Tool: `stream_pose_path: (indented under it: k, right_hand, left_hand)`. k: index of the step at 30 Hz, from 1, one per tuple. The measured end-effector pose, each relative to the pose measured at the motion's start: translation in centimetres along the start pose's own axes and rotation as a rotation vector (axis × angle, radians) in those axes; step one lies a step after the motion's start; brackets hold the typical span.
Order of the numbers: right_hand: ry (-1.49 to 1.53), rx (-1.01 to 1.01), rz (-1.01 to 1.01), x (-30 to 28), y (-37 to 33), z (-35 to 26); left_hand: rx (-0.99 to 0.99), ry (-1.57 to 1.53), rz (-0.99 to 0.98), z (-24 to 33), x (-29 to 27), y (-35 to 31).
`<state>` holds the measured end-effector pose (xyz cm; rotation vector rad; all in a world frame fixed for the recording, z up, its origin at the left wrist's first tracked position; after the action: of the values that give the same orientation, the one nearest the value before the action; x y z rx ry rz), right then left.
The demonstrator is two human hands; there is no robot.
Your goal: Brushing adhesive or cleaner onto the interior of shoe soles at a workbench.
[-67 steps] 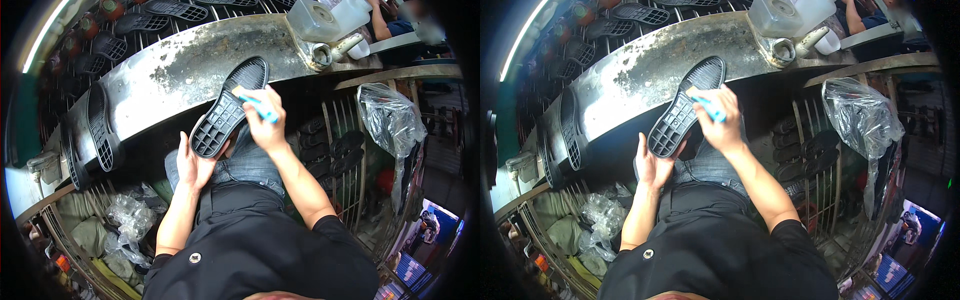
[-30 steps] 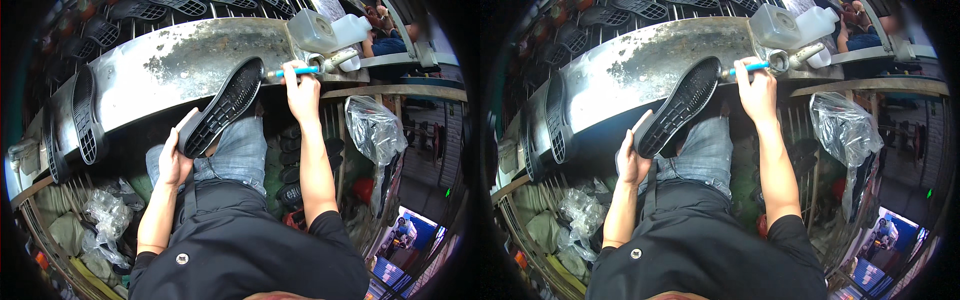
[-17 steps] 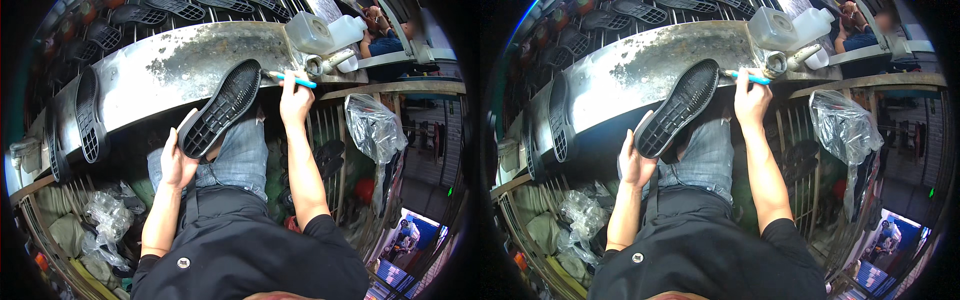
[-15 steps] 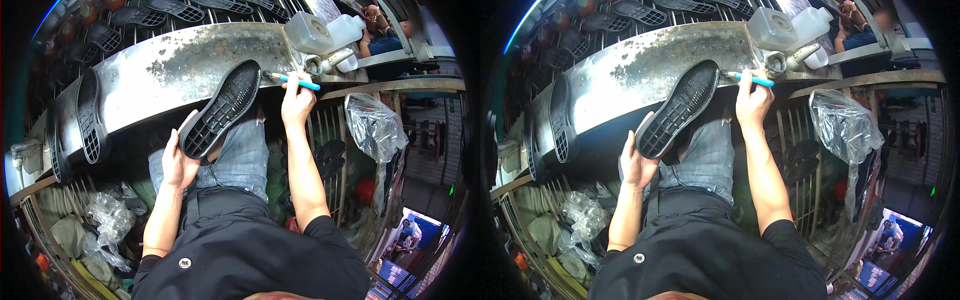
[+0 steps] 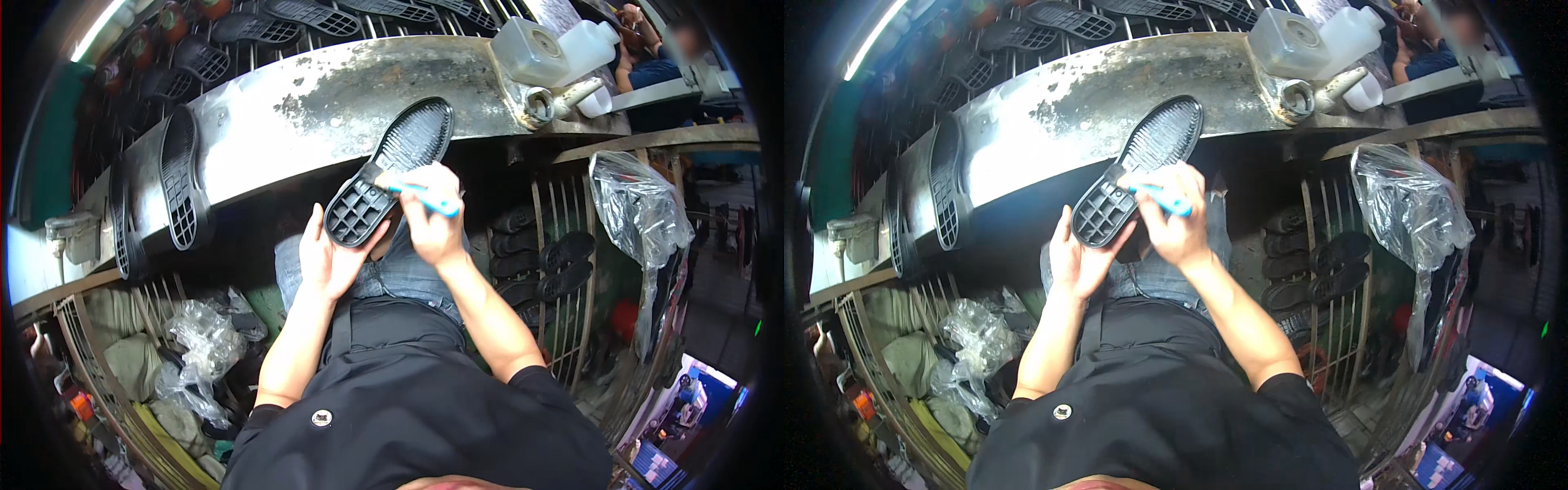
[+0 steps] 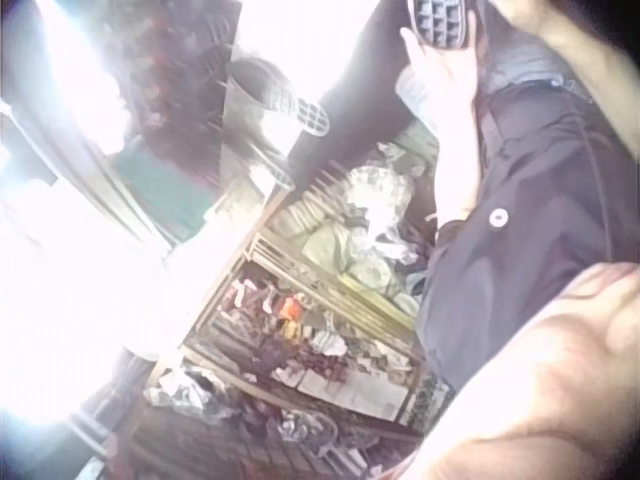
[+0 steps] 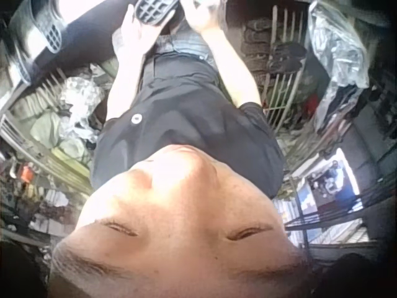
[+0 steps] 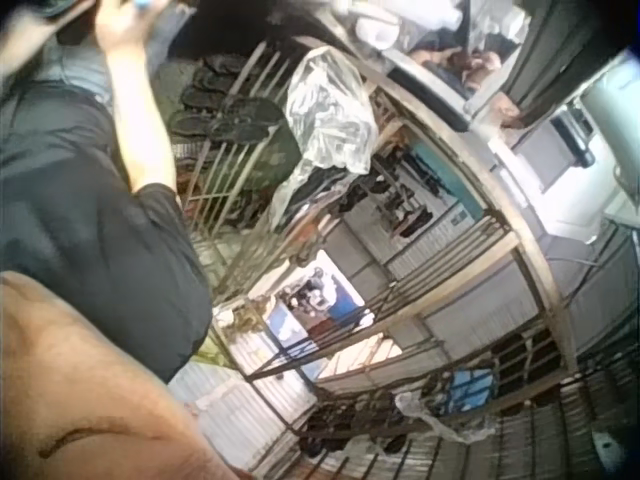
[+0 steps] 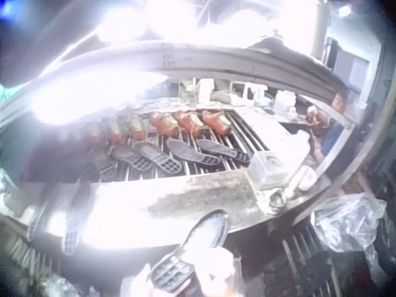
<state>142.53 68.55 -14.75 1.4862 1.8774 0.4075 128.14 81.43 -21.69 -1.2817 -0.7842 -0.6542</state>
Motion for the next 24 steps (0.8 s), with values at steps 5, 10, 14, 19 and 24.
stream_pose_path:
  k: [5, 10, 14, 19, 24]
  right_hand:
    - [0.099, -0.078, -0.205, 1.1, -2.9, -4.9]
    - [0.221, -0.039, -0.380, 0.3, -1.8, -5.7]
    - [0.175, 0.084, -0.481, -0.9, 1.7, -4.3]
    - [0.094, 0.361, -0.533, -1.9, 5.7, -0.1]
    - [-0.141, 0.379, -0.424, -4.1, 9.0, 4.3]
  left_hand:
    - [-0.035, -0.093, 0.041, 0.1, -0.9, 0.1]
    - [-0.013, -0.064, 0.013, 0.2, 0.3, -0.3]
    - [0.082, 0.063, -0.093, 0.3, 1.1, -0.3]
    - [0.209, 0.250, -0.018, 0.5, 2.2, -1.0]
    - [0.247, 0.348, -0.042, 1.2, 2.0, -1.2]
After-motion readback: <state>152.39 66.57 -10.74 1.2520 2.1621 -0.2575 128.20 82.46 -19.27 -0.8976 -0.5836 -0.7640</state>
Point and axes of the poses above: each hand's wrist, its own y-axis towards the middle knuckle, its own x-axis out of the palm, z = x × y, the point moved 4 cm from there along y, towards the middle knuckle, and after that the axes turned 14 degrees about z, right-handed, at the moved point
